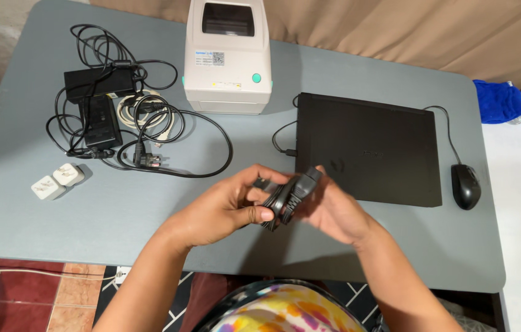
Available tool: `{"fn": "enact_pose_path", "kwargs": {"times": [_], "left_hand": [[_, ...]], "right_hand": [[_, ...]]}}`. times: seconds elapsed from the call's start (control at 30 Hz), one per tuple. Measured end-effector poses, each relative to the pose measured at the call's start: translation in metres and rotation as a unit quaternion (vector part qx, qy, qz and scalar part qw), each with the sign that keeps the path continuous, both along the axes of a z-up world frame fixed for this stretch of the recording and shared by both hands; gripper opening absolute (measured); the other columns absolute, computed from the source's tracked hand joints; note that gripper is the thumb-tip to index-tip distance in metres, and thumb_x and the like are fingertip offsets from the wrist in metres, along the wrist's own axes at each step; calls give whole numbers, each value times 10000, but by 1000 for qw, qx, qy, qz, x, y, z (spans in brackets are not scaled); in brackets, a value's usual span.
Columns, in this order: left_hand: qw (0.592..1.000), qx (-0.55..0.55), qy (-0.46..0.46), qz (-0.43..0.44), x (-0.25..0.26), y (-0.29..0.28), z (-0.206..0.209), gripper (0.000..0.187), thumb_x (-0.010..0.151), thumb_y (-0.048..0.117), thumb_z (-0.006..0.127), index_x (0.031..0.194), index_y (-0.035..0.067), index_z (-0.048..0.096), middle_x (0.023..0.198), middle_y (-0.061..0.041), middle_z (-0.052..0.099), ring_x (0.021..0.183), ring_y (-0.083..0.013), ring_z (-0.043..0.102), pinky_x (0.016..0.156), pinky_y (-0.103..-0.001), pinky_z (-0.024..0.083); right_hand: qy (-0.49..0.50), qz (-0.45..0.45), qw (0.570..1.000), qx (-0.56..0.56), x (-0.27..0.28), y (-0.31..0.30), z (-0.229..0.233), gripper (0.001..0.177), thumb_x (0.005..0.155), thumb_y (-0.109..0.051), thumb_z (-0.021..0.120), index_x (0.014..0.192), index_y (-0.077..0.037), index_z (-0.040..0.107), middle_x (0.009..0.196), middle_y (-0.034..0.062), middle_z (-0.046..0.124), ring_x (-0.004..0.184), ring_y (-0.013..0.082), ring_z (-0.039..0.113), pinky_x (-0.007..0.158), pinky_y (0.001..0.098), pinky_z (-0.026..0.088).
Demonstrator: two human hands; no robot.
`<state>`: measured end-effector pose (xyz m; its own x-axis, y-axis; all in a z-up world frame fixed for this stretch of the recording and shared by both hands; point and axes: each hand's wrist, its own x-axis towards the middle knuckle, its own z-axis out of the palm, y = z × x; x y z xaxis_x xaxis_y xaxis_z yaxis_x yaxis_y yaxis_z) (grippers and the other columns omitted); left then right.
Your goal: The person wipes the interior of a label printer with a sponge, loads a paper roll, closes the printer cover, and arranges a laptop, mouse, and power cables on the desk. They plug a cable into the laptop and handle a power adapter and cords.
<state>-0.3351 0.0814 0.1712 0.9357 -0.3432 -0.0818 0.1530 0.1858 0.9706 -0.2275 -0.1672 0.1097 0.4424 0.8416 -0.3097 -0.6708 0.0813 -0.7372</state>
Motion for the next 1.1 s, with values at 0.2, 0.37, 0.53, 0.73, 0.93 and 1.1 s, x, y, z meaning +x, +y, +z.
{"fn": "enact_pose_path", "kwargs": {"times": [0.2,0.37,0.53,0.73,0.93,1.1], "left_hand": [[996,64,38,50,-4,7,42,505,948,91,606,1431,130,464,1004,-51,761,907,-132,711,769,-294,603],[945,300,-41,126,-6,29,61,386,958,251,628,1316,112,654,972,-93,780,861,-160,715,778,-296,569],[896,408,-21,175,-6,63,63,311,886,322,671,1066,94,785,911,-75,827,819,-166,759,798,-317,574],[820,522,79,222,-3,104,39,327,965,391,607,1070,142,792,893,-152,779,825,-283,730,833,-384,550],[816,521,98,231,4,108,-5,373,990,432,576,980,125,789,855,-153,752,845,-302,709,856,-394,525],[852,483,112,165,3,100,-23,417,1000,439,554,896,98,771,704,-144,691,738,-266,659,789,-379,526]], "right_hand": [[-1,-26,999,37,-7,7,8,443,1011,-233,706,1325,13,513,1204,186,623,1048,326,711,946,531,598],[-180,40,982,-47,16,-16,27,373,931,26,684,1294,4,602,1177,104,674,891,181,646,782,356,548],[-381,77,888,-246,44,-37,51,390,852,68,537,1206,-51,650,1142,-9,740,910,77,683,745,265,599],[-378,-19,833,-403,61,-80,34,247,1005,8,452,1144,-29,654,892,79,682,753,137,577,637,281,476],[-345,98,873,-329,62,-101,19,545,730,83,537,1232,-101,646,1068,22,686,866,134,650,617,289,529],[-451,176,716,-503,48,-103,20,735,815,-78,758,1474,-277,501,991,60,647,962,189,644,845,351,530]]}}
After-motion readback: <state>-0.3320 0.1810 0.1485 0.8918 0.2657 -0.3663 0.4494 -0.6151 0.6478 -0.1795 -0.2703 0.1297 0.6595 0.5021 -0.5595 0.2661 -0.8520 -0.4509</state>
